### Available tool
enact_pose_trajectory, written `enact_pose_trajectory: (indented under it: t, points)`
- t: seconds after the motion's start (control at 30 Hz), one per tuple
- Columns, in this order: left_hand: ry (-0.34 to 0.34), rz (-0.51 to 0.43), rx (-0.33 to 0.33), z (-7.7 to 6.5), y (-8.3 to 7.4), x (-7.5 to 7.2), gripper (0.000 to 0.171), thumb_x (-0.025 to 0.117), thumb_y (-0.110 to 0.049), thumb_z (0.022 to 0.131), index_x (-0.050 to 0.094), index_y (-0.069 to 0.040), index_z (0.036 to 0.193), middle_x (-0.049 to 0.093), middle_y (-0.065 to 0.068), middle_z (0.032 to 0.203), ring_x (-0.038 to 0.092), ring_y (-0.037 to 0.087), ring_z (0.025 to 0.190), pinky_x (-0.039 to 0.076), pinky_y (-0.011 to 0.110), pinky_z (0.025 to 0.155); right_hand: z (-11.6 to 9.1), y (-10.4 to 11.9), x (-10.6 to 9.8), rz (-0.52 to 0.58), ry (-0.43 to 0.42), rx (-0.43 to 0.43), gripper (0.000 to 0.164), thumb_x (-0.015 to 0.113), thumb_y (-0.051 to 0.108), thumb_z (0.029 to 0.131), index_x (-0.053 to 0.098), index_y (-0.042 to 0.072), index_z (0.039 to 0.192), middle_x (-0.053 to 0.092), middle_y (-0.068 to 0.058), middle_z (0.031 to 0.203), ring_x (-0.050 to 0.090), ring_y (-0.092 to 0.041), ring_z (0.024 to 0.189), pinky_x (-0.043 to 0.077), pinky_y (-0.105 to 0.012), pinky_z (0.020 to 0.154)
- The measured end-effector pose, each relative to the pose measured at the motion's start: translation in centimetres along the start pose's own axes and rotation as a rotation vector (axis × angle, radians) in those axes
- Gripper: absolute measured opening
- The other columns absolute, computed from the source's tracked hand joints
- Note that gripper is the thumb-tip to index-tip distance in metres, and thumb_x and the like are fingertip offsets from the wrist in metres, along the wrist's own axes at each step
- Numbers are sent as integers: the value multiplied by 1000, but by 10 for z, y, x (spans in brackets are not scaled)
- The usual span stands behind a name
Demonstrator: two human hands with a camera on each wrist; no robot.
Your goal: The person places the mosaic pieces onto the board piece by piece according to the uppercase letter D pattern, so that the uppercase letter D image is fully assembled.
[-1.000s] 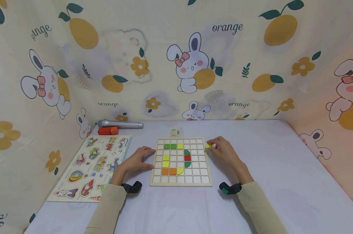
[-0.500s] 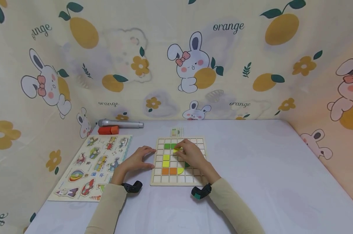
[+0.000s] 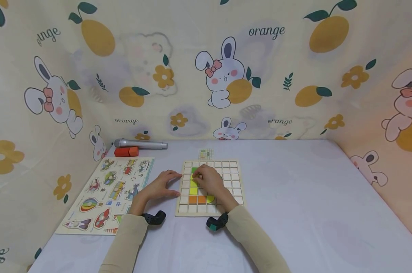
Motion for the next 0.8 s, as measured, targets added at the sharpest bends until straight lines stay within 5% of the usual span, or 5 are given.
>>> enact_pose_trajectory:
  t: [0.5,0.8]
  points:
    - [5,13,-38,1,-2,1,69,77,-32,76,49,-13,135,42,10,138,33,28,130,30,45,109,-1,-1,0,-55,12,53,7,68,15,86,74,15,89,59,1,91,48,-8,68,43,-21,58]
    - [7,33,-45,4,0,3,68,76,-35,77,49,-14,136,41,10,139,33,28,131,29,45,110,-8,-20,-24,32,-54,-41,22,67,15,87,68,6,107,60,-10,100,56,-19,79,52,-31,66]
Point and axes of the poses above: each hand's wrist, its own z-axis towards the middle knuckle, its own x-axis out of the palm, y = z × x, the point moved 1 cm from there along z, towards the middle knuckle
